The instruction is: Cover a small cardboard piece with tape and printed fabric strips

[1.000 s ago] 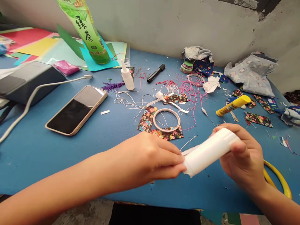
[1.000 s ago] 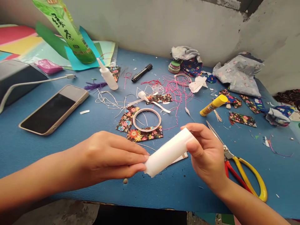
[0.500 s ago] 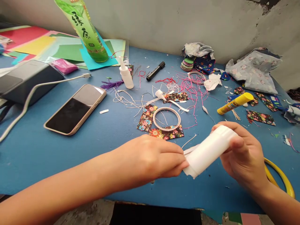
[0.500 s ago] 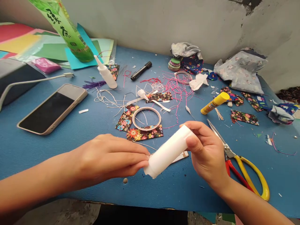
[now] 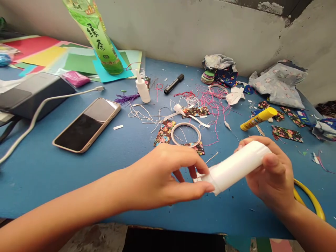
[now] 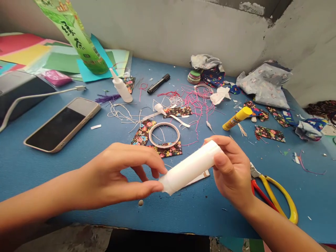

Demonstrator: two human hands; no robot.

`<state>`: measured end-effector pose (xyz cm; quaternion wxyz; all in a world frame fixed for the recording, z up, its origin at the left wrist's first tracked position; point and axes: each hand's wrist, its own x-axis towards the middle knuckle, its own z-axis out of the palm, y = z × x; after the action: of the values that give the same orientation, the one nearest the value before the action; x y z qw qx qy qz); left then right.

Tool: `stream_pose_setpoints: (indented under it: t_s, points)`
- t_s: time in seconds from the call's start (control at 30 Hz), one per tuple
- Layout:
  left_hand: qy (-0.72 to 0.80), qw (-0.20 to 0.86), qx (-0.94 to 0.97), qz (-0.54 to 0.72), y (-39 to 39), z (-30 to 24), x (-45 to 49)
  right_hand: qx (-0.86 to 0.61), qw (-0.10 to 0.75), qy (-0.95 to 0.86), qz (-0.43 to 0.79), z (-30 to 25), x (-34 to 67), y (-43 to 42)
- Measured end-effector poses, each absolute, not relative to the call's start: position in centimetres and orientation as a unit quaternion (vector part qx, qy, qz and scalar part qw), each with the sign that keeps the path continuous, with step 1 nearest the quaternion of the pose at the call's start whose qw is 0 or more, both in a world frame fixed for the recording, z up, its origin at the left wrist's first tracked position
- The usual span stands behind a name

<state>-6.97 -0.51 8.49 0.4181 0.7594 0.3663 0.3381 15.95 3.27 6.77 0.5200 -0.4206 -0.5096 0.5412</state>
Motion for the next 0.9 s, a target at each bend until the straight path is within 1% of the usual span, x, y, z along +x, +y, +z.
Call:
stream_pose_setpoints:
  t_s: [0.17, 0.23, 0.47, 0.57, 0.7, 0.9]
  points:
    - [0.356, 0.354, 0.776, 0.381, -0.3, 7.9, -6.8, -0.401, 0.527, -0.535, 0.525, 6.5, 16.2, 3.4]
    - [0.368, 0.353, 0.77, 0.384, -0.3, 8.0, -6.8, -0.394, 0.528, -0.538, 0.526, 6.4, 16.2, 3.4]
    - [0.471, 0.354, 0.69, 0.421, -0.2, 8.5, -6.8, -0.378, 0.532, -0.522, 0.549, 6.5, 16.1, 3.4]
    - [0.501, 0.321, 0.69, 0.412, 0.2, 8.3, -7.4, -0.352, 0.532, -0.522, 0.566, 6.6, 16.1, 3.3]
    - [0.551, 0.19, 0.733, 0.351, 1.2, 7.6, -9.0, -0.317, 0.526, -0.529, 0.585, 6.9, 16.1, 3.2]
    - [0.646, -0.002, 0.755, 0.11, 1.9, 7.4, -10.5, -0.302, 0.528, -0.529, 0.592, 7.2, 16.1, 3.1]
